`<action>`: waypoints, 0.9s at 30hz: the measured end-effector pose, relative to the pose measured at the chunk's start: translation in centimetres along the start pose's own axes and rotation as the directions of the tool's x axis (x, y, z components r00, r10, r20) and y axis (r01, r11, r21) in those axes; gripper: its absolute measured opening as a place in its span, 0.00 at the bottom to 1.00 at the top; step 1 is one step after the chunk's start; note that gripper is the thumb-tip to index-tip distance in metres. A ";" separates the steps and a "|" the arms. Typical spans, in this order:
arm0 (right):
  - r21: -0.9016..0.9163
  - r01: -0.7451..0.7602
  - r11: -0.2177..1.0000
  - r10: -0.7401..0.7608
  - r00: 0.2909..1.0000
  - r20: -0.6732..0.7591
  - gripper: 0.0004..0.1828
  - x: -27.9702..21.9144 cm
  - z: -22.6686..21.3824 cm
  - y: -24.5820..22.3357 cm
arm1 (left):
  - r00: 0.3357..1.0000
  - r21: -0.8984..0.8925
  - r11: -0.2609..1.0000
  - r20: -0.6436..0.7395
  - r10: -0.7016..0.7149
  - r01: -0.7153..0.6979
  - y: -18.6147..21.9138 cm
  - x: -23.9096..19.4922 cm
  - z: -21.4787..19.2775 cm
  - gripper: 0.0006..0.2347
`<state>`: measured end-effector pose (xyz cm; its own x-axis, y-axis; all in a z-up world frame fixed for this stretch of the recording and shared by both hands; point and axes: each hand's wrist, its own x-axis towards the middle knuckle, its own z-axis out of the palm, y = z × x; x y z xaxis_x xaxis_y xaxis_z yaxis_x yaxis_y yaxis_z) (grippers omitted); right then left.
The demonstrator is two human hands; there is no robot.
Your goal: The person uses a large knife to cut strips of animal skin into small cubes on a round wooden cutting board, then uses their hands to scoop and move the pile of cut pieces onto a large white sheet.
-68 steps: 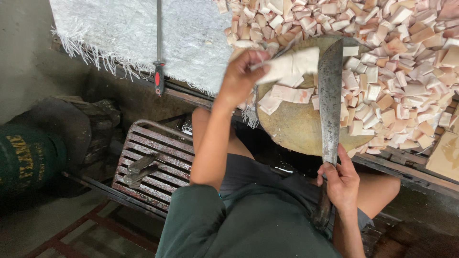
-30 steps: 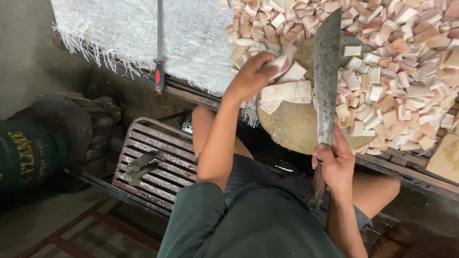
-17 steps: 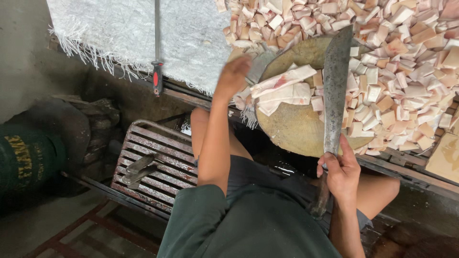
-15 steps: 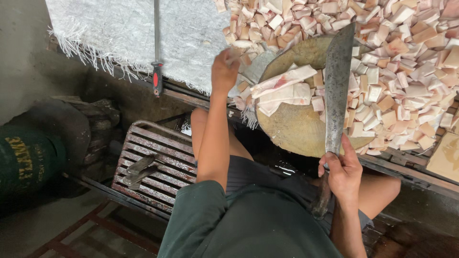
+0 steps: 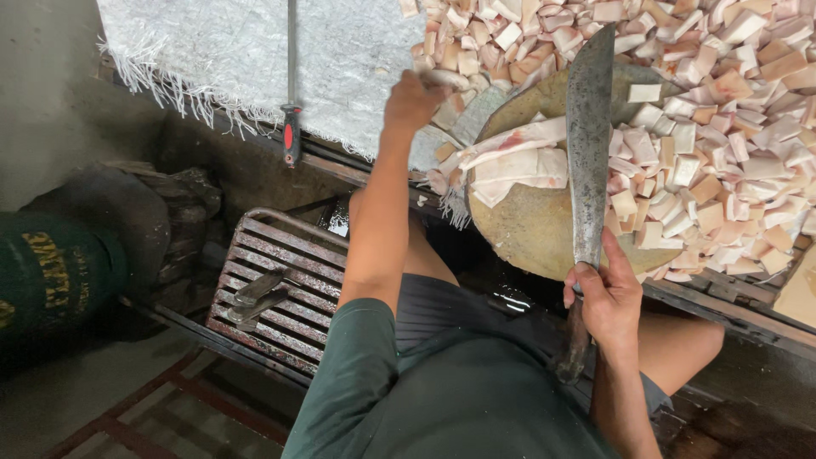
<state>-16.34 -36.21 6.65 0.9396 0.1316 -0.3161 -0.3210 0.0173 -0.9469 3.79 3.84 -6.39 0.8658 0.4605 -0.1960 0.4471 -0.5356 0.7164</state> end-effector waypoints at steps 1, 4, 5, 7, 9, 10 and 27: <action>0.000 0.003 1.000 -0.003 1.000 -0.002 0.38 0.0 0.1 0.0 | 1.000 0.069 0.998 0.022 0.000 -0.001 0.0 0.4 0.5 0.25; -0.007 0.009 1.000 -0.009 1.000 -0.014 0.38 -0.3 0.0 0.1 | 0.983 -0.133 0.976 -0.098 0.157 -0.169 -1.1 0.4 1.7 0.22; -0.009 0.009 1.000 -0.010 1.000 -0.022 0.38 -0.5 -0.2 0.1 | 0.988 -0.197 0.970 -0.081 0.132 -0.145 -1.3 0.5 1.6 0.21; -0.002 0.030 1.000 -0.030 0.999 -0.015 0.38 -0.8 -0.6 0.2 | 0.995 -0.317 0.944 -0.046 0.084 -0.094 -1.1 0.7 0.1 0.21; 0.018 0.071 0.997 -0.071 0.997 0.010 0.39 -0.8 -1.0 0.0 | 0.955 -0.318 0.902 -0.155 0.253 -0.291 0.6 -0.1 -0.5 0.19; 0.008 0.067 0.998 -0.067 0.998 0.003 0.38 -1.0 -1.0 0.0 | 0.920 -0.310 0.869 -0.208 0.334 -0.385 1.7 -0.6 -1.0 0.18; 0.033 0.031 0.999 -0.030 0.999 -0.035 0.38 -1.8 -1.9 1.3 | 0.695 -0.127 0.689 0.001 0.719 -0.713 11.4 -16.6 -2.1 0.10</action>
<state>-18.18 -38.34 5.87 0.9523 0.0959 -0.2895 -0.2955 0.0545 -0.9538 -5.96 -8.38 6.42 0.9233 -0.0660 0.3783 -0.3379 -0.6075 0.7189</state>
